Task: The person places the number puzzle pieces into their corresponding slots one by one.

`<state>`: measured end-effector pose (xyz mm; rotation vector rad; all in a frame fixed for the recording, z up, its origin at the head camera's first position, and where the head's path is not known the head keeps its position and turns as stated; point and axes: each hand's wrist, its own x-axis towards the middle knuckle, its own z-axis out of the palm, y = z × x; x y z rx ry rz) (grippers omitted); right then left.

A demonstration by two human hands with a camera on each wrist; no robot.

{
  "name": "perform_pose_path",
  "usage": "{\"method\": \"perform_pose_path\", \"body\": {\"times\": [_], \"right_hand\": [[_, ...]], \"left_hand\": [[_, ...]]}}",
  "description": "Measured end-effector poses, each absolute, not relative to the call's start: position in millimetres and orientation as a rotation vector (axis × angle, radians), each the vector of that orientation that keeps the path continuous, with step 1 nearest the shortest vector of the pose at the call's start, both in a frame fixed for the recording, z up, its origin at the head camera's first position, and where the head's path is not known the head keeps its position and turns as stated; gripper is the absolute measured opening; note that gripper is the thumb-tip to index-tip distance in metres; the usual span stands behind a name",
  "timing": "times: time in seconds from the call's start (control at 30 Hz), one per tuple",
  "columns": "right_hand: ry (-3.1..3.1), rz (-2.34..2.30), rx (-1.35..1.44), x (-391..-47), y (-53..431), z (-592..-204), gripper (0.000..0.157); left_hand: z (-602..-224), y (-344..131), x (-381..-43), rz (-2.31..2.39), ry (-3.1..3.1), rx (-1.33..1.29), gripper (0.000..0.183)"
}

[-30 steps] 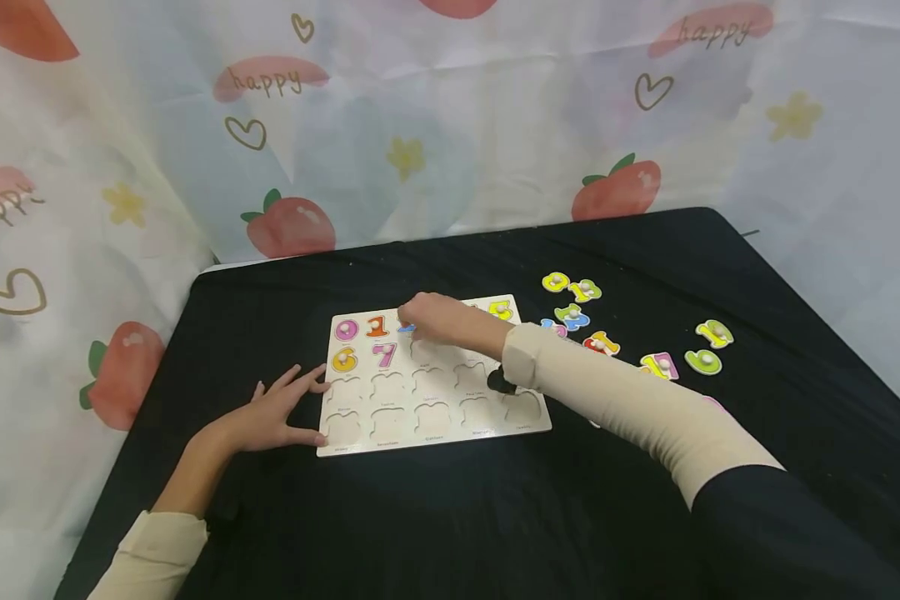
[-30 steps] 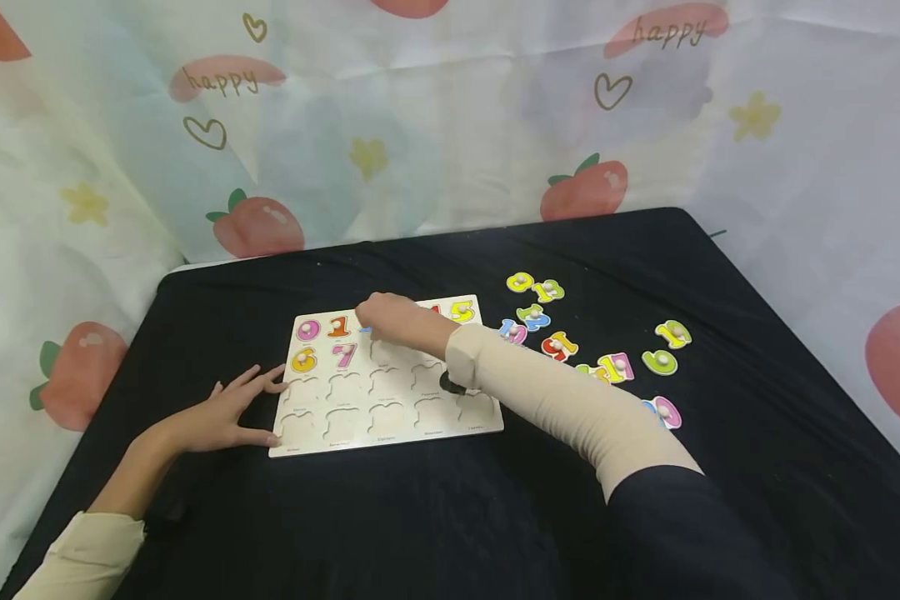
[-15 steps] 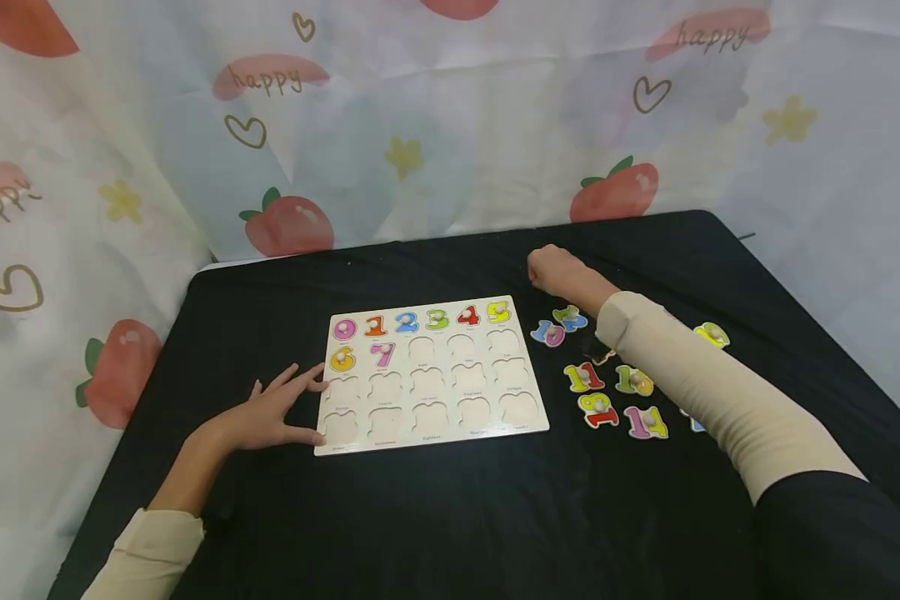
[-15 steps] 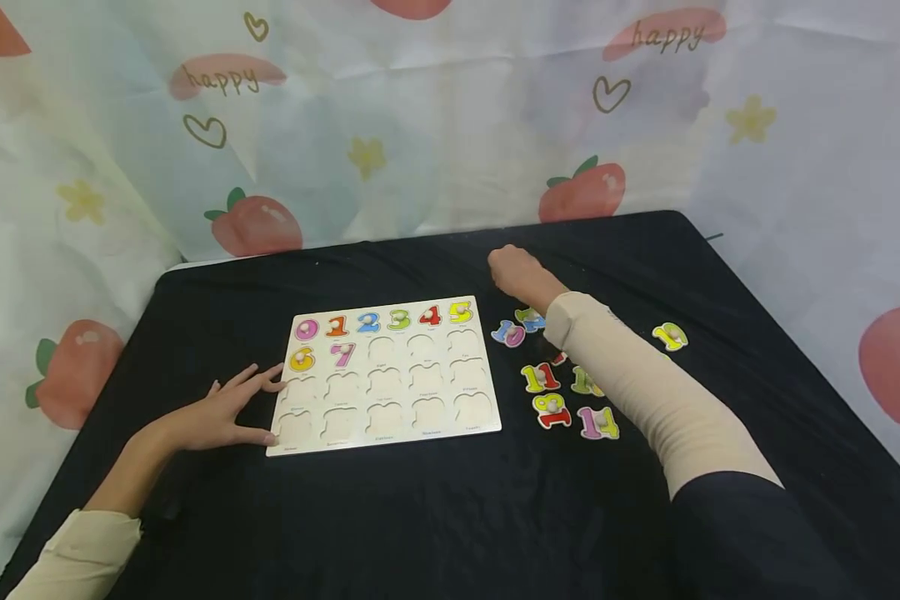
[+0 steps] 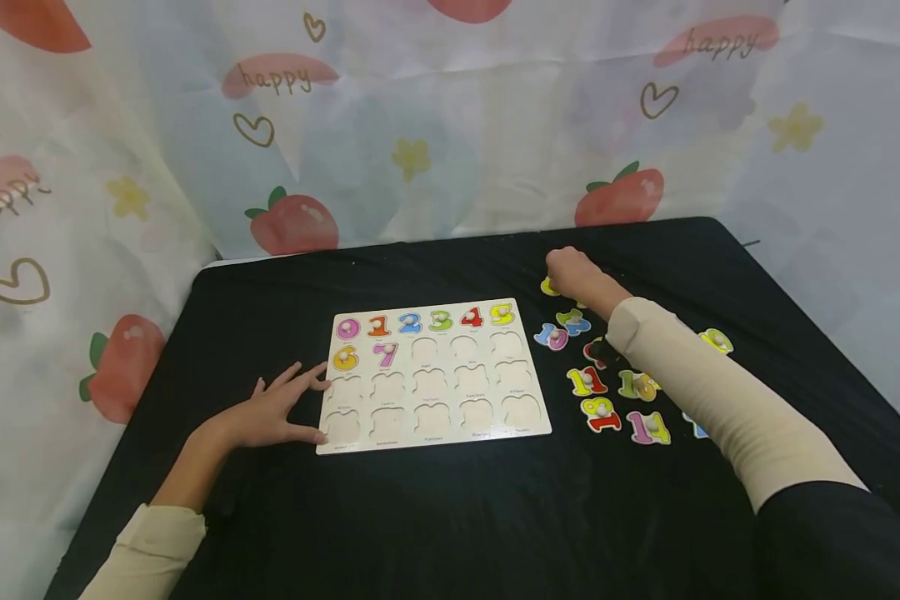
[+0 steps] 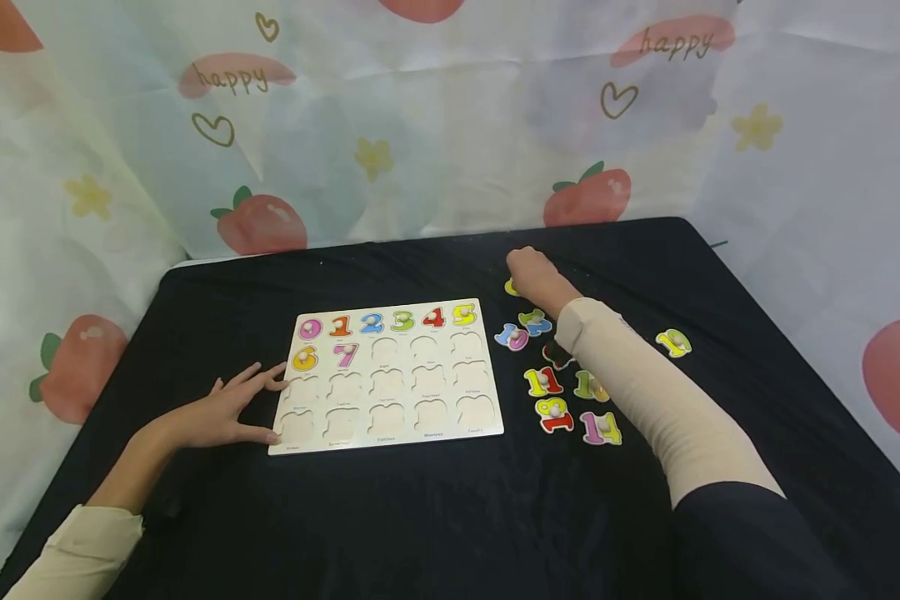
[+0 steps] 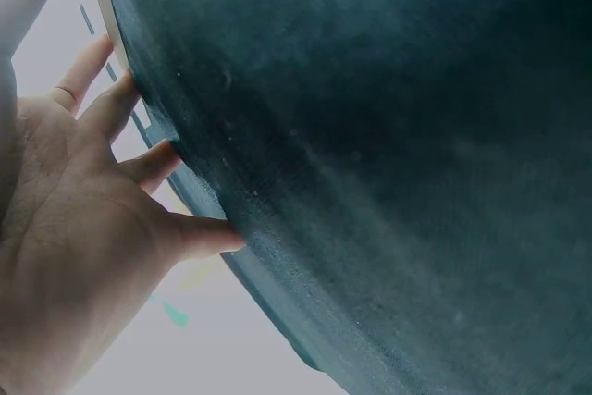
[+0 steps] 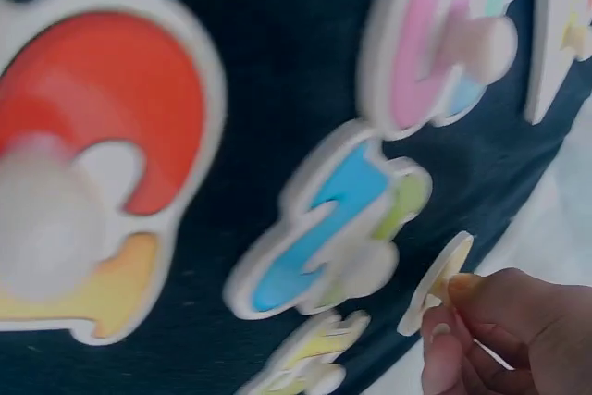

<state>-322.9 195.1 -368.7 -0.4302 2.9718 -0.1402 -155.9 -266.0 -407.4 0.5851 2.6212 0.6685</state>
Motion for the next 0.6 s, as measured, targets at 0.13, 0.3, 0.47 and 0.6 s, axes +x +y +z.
{"method": "perform_pose_path", "body": {"times": [0.13,0.3,0.47,0.6], "right_hand": [[2.973,-0.180,-0.499,-317.2,178.5,-364.0,0.032],[2.904,-0.217,-0.652,-300.8,147.1,-357.7,0.017],[2.774,-0.247,-0.824,-280.3,111.5,-355.6,0.005],[2.666,-0.282,-0.892,-268.9,84.2,-360.0,0.009]], "left_hand": [[-406.2,-265.3,-155.0,0.659,2.617,0.579,0.088],[-405.7,-265.5,-155.2,0.653,2.616,0.579,0.091],[-405.3,-265.1,-156.0,0.645,2.616,0.576,0.092],[-403.6,-264.8,-156.0,0.648,2.610,0.573,0.093]]}}
